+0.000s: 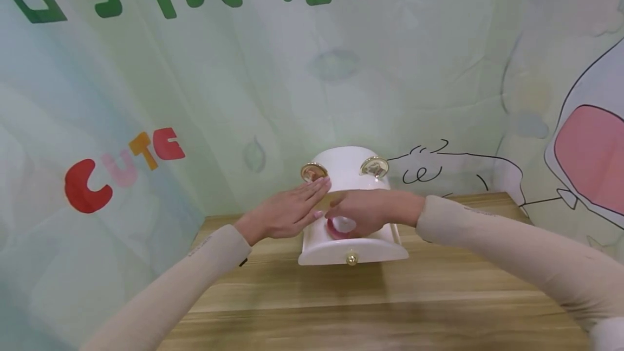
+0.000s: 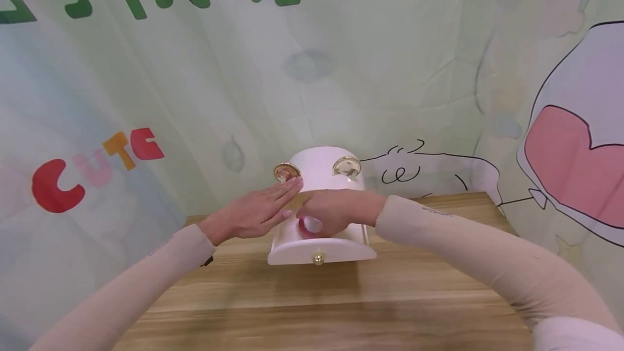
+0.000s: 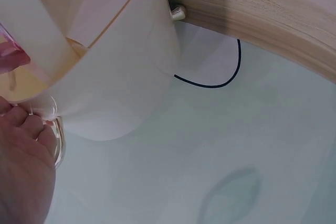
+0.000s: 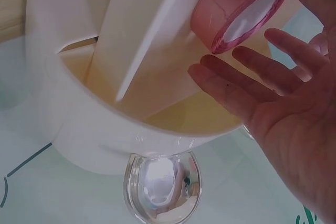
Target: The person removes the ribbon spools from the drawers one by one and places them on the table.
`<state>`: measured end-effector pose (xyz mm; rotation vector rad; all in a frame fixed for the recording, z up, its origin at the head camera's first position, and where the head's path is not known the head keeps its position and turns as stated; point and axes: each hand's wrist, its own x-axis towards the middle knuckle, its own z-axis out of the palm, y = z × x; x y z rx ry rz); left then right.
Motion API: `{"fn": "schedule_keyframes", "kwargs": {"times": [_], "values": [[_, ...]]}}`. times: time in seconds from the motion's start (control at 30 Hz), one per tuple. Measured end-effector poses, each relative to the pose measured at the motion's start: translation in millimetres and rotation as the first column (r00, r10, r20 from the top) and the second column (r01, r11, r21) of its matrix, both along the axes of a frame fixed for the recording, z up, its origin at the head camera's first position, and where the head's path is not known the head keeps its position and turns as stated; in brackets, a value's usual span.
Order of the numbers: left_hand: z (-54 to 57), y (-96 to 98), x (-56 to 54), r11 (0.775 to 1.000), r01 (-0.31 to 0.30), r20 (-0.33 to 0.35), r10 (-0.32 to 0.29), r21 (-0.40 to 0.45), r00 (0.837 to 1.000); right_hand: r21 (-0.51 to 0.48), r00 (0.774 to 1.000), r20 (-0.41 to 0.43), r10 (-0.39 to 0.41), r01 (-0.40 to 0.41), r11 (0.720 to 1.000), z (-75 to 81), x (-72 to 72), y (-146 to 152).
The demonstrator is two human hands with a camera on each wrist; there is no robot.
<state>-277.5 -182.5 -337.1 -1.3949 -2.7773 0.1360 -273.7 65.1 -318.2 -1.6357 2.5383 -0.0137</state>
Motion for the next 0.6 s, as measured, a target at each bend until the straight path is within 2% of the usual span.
{"fn": "schedule_keyframes", "kwargs": {"times": [0.23, 0.6], "values": [[-1.2, -0.4, 0.1, 1.000, -0.004, 0.007, 0.004, -0.004, 1.000, 0.033, 0.999, -0.031, 0.036, -0.035, 0.999, -1.5, -0.5, -4.9], [-2.2, -1.9, -0.7, 1.000, 0.002, -0.003, -0.002, 0.010, 1.000, 0.016, 1.000, 0.011, 0.029, -0.029, 0.999, -2.1, -4.7, -6.1]]}}
